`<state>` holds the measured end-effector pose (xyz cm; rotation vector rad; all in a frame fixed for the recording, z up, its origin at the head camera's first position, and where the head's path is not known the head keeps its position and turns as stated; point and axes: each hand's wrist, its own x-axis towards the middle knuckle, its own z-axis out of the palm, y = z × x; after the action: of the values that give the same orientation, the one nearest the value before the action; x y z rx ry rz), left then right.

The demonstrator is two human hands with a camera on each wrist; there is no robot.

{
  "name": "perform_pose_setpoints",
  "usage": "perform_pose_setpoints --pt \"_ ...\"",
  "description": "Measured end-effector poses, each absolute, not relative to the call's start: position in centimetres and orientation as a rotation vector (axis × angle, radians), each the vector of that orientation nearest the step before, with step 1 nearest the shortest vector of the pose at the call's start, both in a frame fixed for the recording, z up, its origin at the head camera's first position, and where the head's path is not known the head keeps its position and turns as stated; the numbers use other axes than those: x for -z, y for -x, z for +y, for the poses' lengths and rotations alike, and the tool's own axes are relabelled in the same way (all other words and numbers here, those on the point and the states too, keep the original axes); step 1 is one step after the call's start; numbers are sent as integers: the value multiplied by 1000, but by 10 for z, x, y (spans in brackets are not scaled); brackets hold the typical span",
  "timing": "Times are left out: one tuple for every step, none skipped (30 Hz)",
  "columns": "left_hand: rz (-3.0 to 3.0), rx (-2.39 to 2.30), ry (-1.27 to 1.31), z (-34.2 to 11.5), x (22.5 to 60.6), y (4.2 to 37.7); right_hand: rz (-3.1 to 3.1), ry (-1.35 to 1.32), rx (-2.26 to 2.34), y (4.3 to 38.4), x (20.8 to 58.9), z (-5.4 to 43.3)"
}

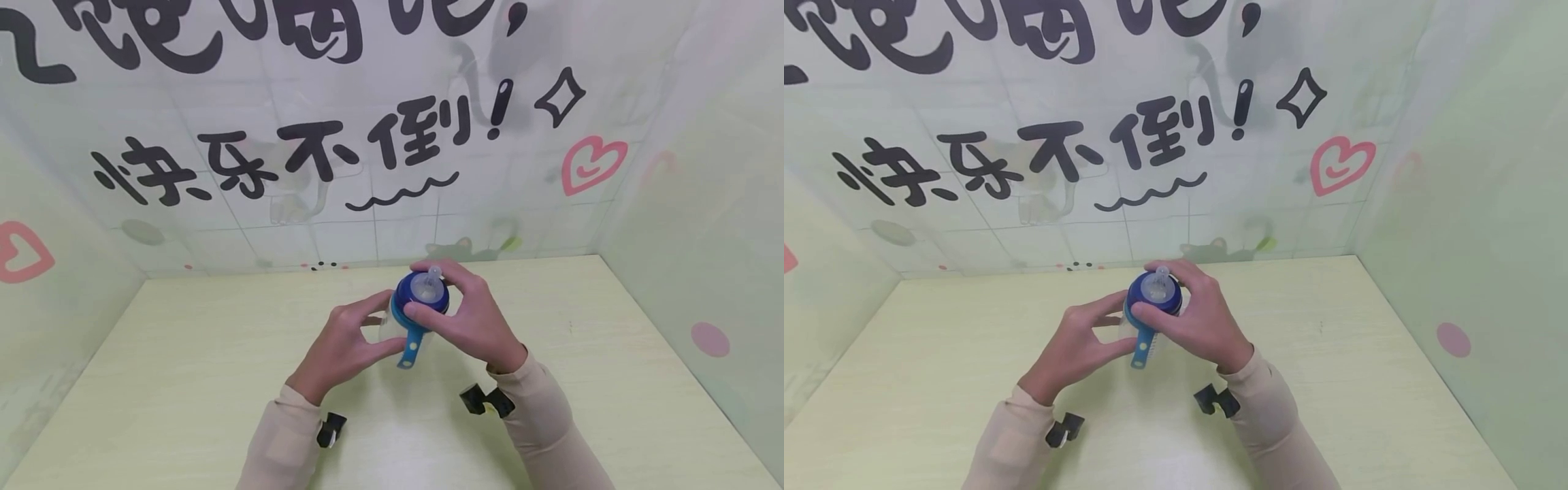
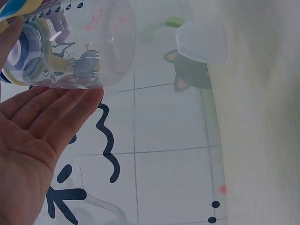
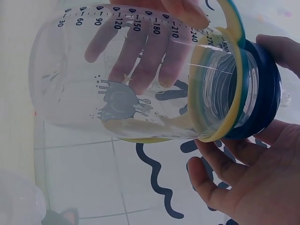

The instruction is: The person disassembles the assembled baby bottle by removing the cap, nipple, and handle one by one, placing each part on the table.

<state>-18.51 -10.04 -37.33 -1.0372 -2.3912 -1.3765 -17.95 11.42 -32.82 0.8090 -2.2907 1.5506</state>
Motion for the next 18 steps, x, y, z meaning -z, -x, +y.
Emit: perform_pose_setpoints --pt "-2389 1377 1038 -100 373 185 -2288 -818 -1558 180 329 114" --pt "-2387 1379 1040 -100 373 185 -2285 -827 -1566 180 329 115" --pt "-2385 1380 1041 -100 373 185 -2284 -833 -1571 181 329 115" --pt "-2382 1381 1043 -100 373 185 -2284 -837 -1576 180 329 115" --pt "-2381 1382 1045 -100 373 185 -2285 -842 -1580 181 329 115" --pt "-2380 1382 1045 -100 373 185 -2286 -845 -1585 181 329 115" --pt "-2380 1381 1046 -100 373 185 -2287 -850 -1590 181 329 116" --pt "-2380 1381 1048 -101 373 185 -2289 -855 -1595 181 329 116" --pt "-2381 1381 1048 -101 373 185 -2292 -859 -1599 181 328 116" --pt "-2383 1380 1048 -101 373 185 -2293 -864 -1605 181 329 116" --pt "-2384 1380 1048 -101 373 185 -2294 -870 -1612 182 329 117" --pt "-2385 1379 1048 -101 373 185 -2296 -874 -1617 182 329 117" --pt "-2387 1378 1047 -101 373 185 -2295 -880 -1626 182 329 117" --pt "-2388 1379 1046 -101 373 185 -2294 -885 -1633 182 330 117" --pt "-2390 1378 1046 -101 373 185 -2293 -889 -1640 183 330 118" --pt "-2390 1378 1047 -101 373 185 -2291 -894 -1646 183 330 118" --pt "-2390 1378 1048 -100 373 185 -2288 -901 -1653 183 331 118" --pt "-2392 1378 1048 -100 373 185 -2286 -906 -1657 183 331 118"
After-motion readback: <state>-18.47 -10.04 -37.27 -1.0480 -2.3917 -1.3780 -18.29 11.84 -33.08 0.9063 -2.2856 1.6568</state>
